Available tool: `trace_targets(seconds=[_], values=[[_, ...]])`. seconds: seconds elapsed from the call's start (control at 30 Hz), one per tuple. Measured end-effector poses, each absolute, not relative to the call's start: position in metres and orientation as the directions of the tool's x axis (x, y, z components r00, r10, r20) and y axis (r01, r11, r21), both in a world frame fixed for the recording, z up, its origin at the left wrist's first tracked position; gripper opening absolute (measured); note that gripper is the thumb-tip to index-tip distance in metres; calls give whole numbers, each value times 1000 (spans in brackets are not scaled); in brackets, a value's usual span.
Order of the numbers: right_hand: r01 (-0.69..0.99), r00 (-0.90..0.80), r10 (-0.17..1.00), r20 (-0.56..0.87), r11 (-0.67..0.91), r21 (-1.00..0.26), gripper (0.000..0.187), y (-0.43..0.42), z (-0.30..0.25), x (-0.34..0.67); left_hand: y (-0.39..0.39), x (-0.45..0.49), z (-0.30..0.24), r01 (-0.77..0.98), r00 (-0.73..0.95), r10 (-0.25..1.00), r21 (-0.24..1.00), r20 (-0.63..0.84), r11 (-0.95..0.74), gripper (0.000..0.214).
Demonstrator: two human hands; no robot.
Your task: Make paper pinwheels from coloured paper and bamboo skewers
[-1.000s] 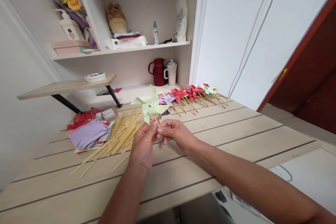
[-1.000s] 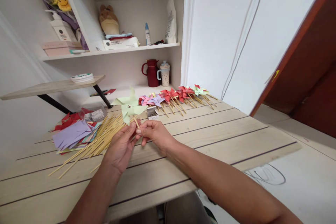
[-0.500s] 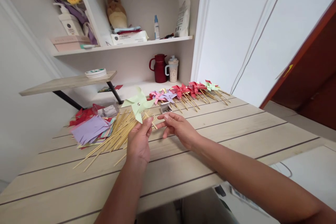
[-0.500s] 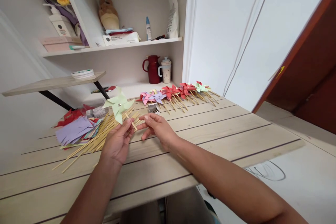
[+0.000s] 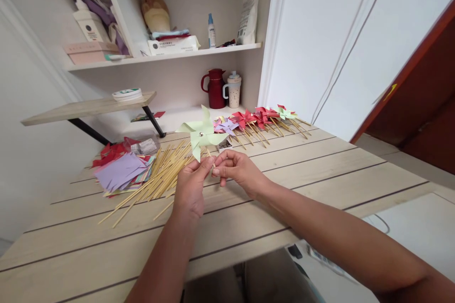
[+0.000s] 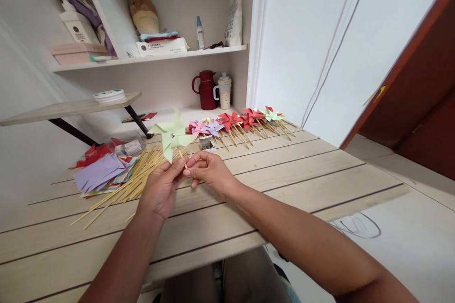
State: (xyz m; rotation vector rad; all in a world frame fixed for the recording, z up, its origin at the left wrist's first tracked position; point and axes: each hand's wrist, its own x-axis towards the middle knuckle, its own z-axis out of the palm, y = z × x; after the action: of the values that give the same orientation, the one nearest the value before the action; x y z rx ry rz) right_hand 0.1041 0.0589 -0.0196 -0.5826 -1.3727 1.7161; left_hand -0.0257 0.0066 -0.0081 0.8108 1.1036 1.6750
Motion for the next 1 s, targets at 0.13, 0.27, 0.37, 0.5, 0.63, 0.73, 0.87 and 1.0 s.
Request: trace_targets(seconds=[0.13, 0.27, 0.37, 0.5, 0.63, 0.73, 0.87, 1.0], values=[[-309, -535, 832, 145, -33, -951, 38, 59, -18, 103, 6, -25, -7, -317, -349, 936, 933, 50, -168, 29], [-308, -525, 839, 142, -31, -951, 38, 58, -17, 103, 6, -26, -8, -288, -355, 933, 943, 58, -168, 28], [-306, -518, 842, 148, -20, -952, 36, 59, -18, 102, 7, -27, -9, -286, -351, 935, 944, 53, -161, 29], [-317, -514, 840, 173, 1, -949, 33, 61, -21, 100, 8, -27, -10, -274, -359, 932, 949, 47, -154, 35], [-314, -493, 853, 168, 6, -949, 36, 66, -20, 100, 12, -27, -11, -185, -418, 904, 965, 95, -187, 45], [-320, -405, 895, 185, 51, -946, 36, 74, -16, 105, 14, -27, -12, -90, -468, 869, 970, 159, -226, 60], [-337, -248, 942, 227, 136, -932, 35, 93, -6, 121, 15, -31, -17, 117, -519, 808, 959, 281, -259, 55], [-277, -91, 953, 288, 253, -927, 30, 122, 5, 148, 16, -35, -26, 354, -476, 788, 905, 391, -235, 37]])
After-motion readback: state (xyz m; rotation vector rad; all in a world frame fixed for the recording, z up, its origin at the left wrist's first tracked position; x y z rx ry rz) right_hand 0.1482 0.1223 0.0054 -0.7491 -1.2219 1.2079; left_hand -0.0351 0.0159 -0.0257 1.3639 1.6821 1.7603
